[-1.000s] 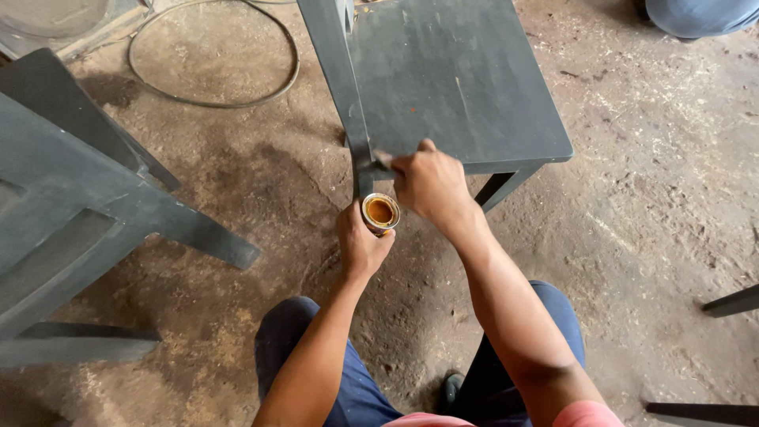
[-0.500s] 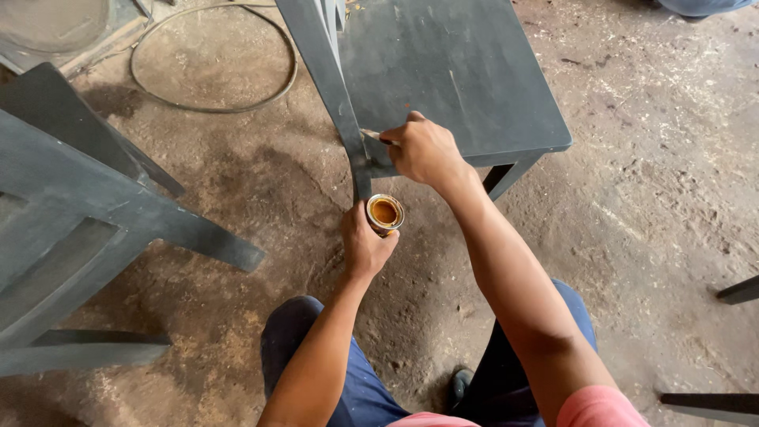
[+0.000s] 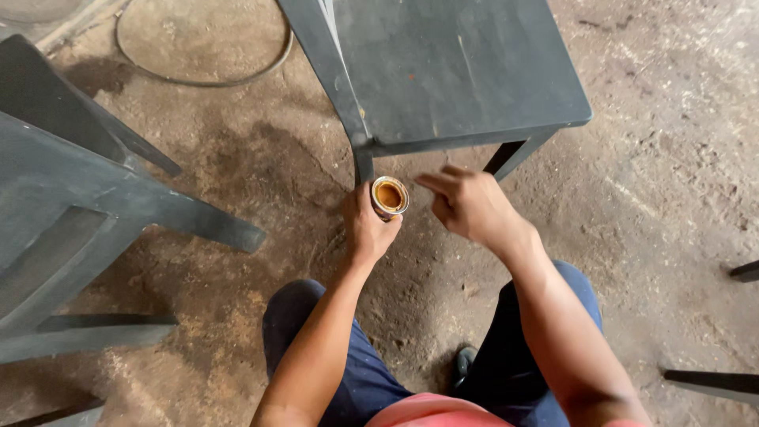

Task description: The person applies a yellowish stain to the joints and surfaces of several grey wooden chairs using a small brush, handling a small open container of the stain and moving between chairs in a workshop.

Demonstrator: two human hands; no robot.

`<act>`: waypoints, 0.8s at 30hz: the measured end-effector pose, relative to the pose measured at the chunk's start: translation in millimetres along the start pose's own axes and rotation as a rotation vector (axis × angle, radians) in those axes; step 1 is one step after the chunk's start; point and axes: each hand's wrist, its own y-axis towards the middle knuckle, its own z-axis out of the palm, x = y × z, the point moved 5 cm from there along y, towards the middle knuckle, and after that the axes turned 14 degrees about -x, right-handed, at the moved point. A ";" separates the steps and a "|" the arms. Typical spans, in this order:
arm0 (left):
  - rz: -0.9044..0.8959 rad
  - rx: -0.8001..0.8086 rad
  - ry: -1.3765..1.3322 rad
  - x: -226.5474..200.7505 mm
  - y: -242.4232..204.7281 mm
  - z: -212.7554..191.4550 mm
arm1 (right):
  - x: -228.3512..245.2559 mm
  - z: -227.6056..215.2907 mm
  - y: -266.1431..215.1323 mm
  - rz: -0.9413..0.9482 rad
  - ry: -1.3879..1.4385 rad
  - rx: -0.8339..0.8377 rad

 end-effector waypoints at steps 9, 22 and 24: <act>0.246 0.116 -0.003 -3.7 -12.3 19.9 | -62.9 41.1 -85.1 0.072 -0.360 -0.105; 0.313 0.301 0.030 -22.1 -23.9 41.2 | -62.7 47.7 -80.1 0.236 -0.441 0.196; 0.263 0.258 -0.005 -19.5 -21.7 42.0 | -74.0 31.0 -81.0 0.254 -0.477 0.091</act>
